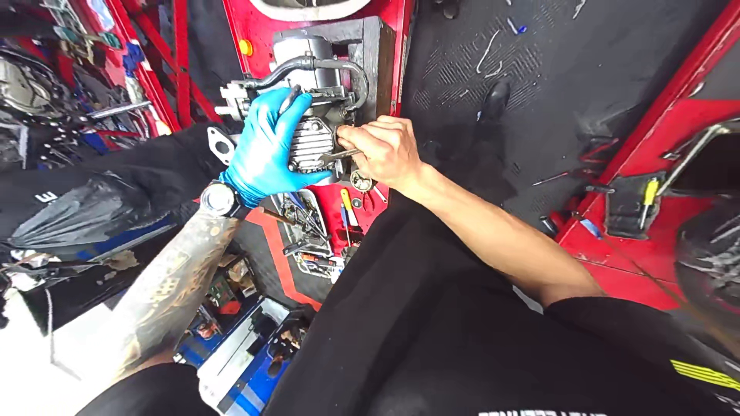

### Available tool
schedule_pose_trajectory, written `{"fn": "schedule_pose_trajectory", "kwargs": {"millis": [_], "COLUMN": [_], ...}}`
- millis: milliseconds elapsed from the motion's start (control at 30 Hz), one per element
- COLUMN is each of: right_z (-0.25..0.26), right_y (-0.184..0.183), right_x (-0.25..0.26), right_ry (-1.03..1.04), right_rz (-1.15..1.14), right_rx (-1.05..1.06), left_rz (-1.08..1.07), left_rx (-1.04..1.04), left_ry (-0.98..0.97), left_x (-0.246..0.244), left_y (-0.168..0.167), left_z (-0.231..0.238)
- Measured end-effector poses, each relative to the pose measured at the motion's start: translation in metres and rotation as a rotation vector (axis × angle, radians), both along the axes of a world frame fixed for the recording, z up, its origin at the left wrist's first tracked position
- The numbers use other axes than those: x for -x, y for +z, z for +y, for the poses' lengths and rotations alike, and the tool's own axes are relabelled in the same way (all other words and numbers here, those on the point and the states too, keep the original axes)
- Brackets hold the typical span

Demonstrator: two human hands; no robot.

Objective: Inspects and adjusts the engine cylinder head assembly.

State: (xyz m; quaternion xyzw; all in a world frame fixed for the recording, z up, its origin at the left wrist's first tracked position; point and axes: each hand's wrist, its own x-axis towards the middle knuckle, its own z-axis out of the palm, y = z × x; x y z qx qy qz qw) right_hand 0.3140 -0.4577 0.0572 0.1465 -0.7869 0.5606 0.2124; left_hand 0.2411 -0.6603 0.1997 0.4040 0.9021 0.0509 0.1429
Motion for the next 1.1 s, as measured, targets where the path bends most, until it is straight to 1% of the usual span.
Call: {"fn": "schedule_pose_trajectory", "kwargs": {"millis": [233,567,967,1100], "right_z": [-0.014,-0.012,-0.012,-0.012], "right_y": [-0.011,-0.012,-0.012,-0.013], "right_x": [-0.001,0.001,0.003,0.003], "right_ry": [-0.082,-0.079,-0.08,-0.07], "right_rz": [0.11,0.159,0.155,0.152], "right_rx": [0.047,0.024,0.005,0.012], "left_rz": [-0.024,-0.024,-0.038,-0.034], "left_rx": [0.028,0.032,0.028,0.016], "left_ry": [0.04,0.031,0.035,0.009], "left_x": [-0.001,-0.001,0.0,0.001], "left_y": [0.002,0.002,0.004,0.001], "left_z": [0.002,0.001,0.002,0.0]}}
